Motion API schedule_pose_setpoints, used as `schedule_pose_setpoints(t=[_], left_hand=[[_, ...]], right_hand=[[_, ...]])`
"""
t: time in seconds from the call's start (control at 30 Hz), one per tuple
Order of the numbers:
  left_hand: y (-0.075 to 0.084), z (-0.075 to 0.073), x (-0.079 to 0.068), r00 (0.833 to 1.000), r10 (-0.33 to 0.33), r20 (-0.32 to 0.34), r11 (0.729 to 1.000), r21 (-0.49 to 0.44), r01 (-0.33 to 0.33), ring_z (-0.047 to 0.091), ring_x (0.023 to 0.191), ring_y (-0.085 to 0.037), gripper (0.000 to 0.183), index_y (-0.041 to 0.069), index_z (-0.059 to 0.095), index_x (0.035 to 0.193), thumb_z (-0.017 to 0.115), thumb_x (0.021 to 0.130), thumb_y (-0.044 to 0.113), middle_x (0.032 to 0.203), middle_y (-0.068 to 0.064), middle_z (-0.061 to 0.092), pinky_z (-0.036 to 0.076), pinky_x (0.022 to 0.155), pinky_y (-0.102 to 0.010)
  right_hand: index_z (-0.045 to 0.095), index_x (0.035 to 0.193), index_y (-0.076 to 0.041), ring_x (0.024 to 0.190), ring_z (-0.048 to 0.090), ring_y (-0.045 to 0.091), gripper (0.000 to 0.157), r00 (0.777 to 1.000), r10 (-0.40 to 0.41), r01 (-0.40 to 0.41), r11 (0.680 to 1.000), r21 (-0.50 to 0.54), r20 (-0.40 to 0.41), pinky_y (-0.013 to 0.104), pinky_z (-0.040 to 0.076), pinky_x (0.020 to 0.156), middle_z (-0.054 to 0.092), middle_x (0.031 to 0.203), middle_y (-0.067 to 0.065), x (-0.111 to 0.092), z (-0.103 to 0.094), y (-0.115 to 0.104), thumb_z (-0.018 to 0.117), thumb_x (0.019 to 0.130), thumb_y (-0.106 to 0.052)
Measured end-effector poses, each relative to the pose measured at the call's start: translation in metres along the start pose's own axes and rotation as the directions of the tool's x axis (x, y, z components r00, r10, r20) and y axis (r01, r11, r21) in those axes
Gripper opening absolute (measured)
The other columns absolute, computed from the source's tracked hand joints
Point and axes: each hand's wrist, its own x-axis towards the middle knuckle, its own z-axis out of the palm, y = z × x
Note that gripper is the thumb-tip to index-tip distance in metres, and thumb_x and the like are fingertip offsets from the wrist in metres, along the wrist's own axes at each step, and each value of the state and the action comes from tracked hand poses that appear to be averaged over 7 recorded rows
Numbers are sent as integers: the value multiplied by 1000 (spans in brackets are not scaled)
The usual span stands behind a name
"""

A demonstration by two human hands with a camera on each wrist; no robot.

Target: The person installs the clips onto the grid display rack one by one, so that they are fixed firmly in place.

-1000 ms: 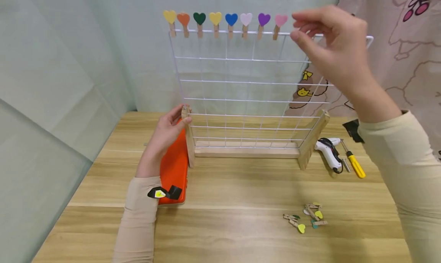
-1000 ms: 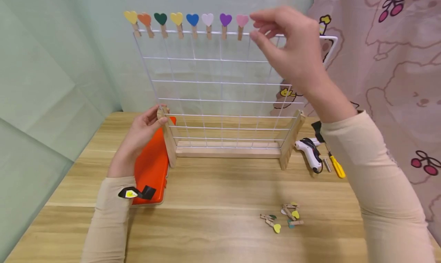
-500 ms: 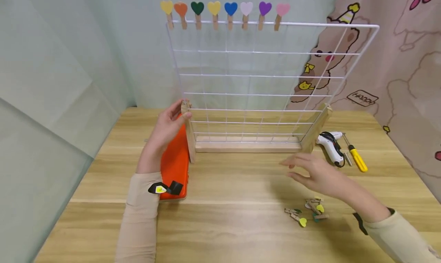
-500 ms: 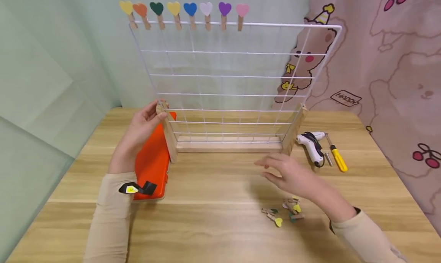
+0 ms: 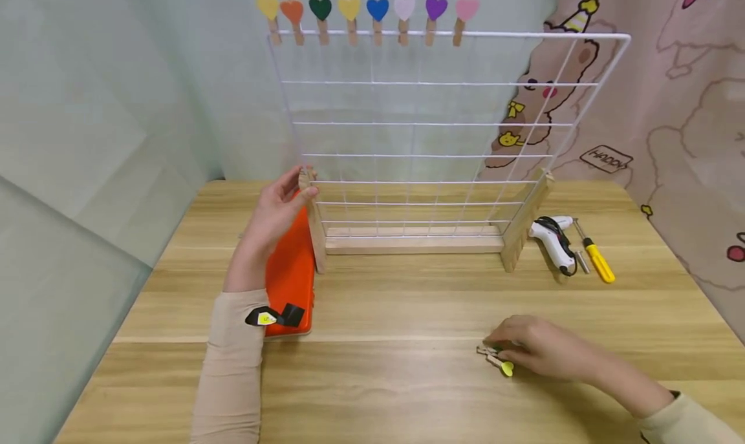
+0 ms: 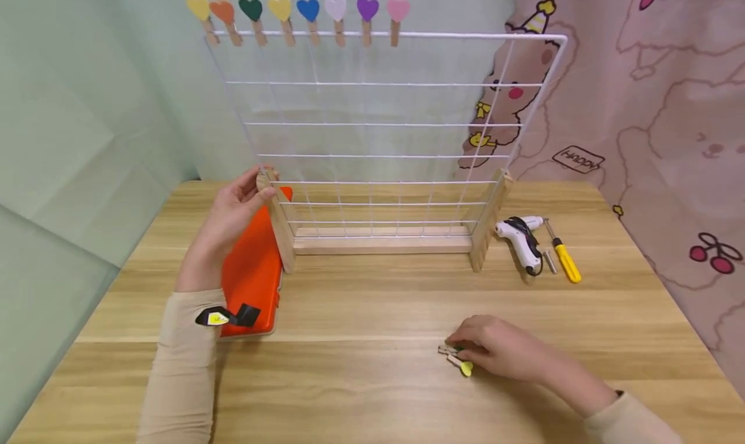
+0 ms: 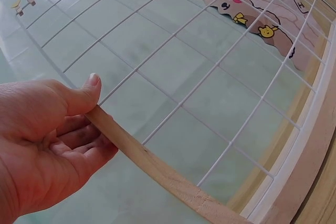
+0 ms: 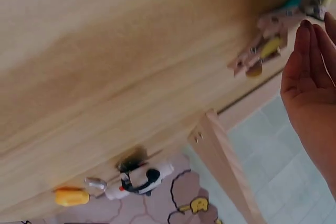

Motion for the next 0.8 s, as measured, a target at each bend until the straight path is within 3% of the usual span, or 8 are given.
schedule_pose_setpoints(t=[0.13, 0.53, 0.8], left_hand=[[0, -1, -1, 1000, 5, -7, 1000, 2, -5, 32, 124, -10, 61, 17, 32, 135, 58, 82, 26, 136, -2, 35, 33, 97, -27], [2, 1, -2, 1000, -23, -13, 999, 27, 23, 31, 125, -10, 61, 17, 30, 136, 58, 82, 26, 136, -1, 35, 32, 98, -28], [2, -1, -2, 1000, -20, -11, 1000, 23, 20, 30, 125, -10, 64, 14, 29, 136, 58, 82, 26, 137, -2, 34, 32, 98, -28]], right_hand=[[63, 99, -15, 79, 54, 1, 26, 1000, 1, -1, 1000, 0, 12, 16, 47, 64, 57, 91, -10, 2, 4, 0, 67, 74, -9], [60, 87, -21, 73, 50, -3, 19, 986, 148, -150, 988, 19, 76, 14, 45, 59, 54, 91, -12, 13, 7, -4, 67, 73, -11], [59, 94, -15, 58, 50, -5, 18, 986, 164, -167, 961, 222, 29, 14, 42, 44, 61, 78, -6, 13, -1, -3, 64, 78, -9]])
